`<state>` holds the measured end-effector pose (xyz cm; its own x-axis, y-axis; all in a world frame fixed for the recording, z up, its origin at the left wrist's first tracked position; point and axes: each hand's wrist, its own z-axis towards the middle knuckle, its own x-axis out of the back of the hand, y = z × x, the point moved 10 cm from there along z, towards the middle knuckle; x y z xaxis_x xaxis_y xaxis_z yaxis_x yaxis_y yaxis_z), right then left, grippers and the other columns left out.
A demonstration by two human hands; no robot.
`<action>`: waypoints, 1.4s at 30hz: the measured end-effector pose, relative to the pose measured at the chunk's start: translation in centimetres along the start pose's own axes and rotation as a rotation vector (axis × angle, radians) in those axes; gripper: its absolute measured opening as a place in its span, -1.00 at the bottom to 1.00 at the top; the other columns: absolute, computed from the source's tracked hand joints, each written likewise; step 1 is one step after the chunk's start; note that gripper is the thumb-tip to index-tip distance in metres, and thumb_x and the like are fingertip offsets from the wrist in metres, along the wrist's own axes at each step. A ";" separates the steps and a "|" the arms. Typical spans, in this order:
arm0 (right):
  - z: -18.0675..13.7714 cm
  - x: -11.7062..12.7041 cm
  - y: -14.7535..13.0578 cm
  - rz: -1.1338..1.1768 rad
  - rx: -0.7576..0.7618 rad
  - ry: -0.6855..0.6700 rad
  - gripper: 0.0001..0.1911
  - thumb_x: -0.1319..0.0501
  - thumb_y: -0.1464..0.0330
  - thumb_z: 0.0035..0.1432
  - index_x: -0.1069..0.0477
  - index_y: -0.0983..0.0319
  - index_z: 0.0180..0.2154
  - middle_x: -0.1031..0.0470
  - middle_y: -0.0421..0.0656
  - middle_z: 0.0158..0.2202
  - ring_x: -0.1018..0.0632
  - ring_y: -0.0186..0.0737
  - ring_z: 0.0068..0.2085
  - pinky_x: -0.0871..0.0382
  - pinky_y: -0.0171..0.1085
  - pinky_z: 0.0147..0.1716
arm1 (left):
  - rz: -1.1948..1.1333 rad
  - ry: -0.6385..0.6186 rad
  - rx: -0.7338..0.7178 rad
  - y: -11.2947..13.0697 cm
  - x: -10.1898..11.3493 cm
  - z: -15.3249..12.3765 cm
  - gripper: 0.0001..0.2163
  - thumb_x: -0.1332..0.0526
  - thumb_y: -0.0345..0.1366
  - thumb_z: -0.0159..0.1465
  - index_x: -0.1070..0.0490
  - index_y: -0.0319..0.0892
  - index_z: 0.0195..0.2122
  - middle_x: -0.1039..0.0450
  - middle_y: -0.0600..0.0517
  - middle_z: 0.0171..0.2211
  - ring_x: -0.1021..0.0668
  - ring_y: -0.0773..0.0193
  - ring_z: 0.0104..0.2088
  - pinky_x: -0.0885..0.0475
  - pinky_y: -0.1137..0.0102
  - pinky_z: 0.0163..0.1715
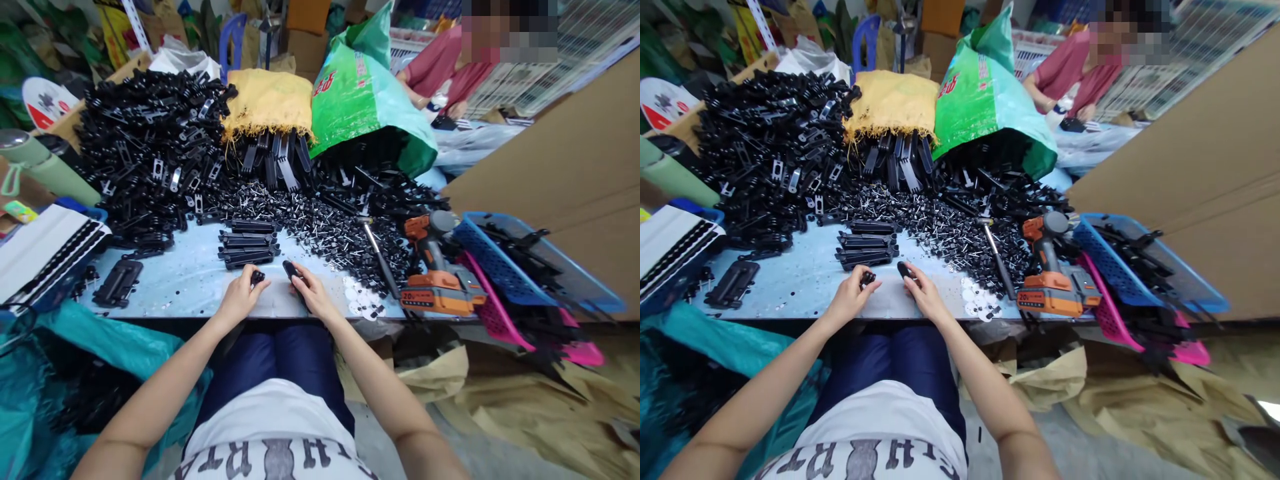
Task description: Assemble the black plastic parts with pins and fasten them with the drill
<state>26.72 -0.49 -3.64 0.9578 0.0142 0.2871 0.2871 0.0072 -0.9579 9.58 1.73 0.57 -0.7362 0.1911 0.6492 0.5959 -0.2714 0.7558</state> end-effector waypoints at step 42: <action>10.7 12.5 -3.1 -0.726 0.224 0.307 -0.58 -0.06 0.21 0.20 -0.34 0.28 0.03 -0.37 0.03 -0.07 -0.38 -0.07 -0.04 -0.29 -0.09 -0.03 | 0.102 0.204 -0.040 -0.7 -1.4 -3.8 -0.58 -0.08 -0.39 0.21 -0.18 -0.16 0.12 -0.25 -0.18 0.01 -0.38 0.05 0.04 -0.39 0.14 -0.03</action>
<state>37.63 10.38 2.91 0.5055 -0.3449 0.7909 0.8585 0.1096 -0.5009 8.97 -1.89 -1.20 -0.7249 -0.0326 0.6881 0.6604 -0.3173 0.6806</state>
